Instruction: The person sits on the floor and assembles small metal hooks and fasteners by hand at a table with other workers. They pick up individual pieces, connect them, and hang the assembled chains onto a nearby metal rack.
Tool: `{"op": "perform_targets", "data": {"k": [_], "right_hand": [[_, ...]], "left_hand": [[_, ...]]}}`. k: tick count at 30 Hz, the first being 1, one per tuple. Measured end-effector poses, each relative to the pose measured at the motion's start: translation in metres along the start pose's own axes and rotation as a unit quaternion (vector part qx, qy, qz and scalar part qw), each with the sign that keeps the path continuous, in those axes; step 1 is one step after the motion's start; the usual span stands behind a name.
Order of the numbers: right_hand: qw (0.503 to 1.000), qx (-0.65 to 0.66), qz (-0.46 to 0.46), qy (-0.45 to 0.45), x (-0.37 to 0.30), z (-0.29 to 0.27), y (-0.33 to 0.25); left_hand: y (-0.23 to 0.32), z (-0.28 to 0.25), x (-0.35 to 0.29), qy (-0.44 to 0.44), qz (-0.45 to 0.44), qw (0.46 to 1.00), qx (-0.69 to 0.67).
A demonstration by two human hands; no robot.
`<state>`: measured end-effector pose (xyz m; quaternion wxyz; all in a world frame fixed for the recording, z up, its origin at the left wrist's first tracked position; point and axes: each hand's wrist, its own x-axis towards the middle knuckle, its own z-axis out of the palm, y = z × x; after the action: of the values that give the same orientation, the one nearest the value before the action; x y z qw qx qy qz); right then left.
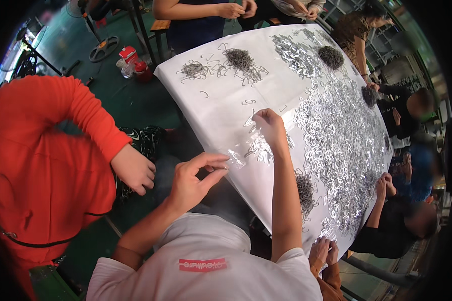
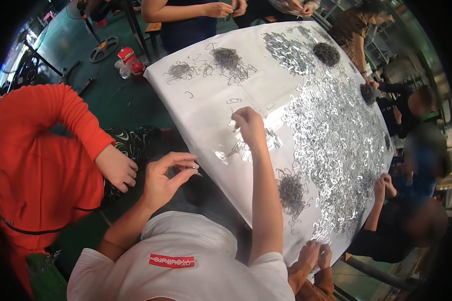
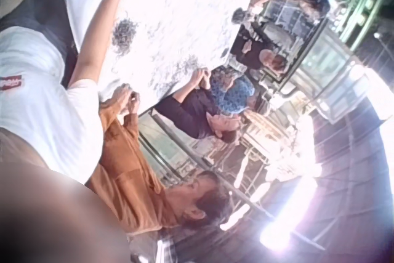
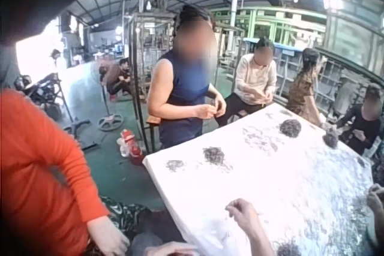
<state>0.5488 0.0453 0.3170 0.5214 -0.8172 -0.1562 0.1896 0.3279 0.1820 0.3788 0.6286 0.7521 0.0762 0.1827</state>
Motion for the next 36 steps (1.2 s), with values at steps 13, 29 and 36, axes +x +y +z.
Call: {"op": "perform_targets", "data": {"k": [13,29,36], "right_hand": [[0.934,0.344,0.013,-0.092,-0.112,0.023,-0.086],[0.955,0.275,-0.112,-0.019,-0.129,0.055,-0.094],[0.955,0.260,-0.141,0.028,-0.124,0.068,-0.093]], "left_hand": [[0.013,-0.010,0.001,0.044,0.029,0.999,-0.001],[0.027,-0.010,-0.003,0.126,0.036,0.990,0.056],[0.025,-0.005,-0.003,0.170,0.028,0.975,0.141]]}}
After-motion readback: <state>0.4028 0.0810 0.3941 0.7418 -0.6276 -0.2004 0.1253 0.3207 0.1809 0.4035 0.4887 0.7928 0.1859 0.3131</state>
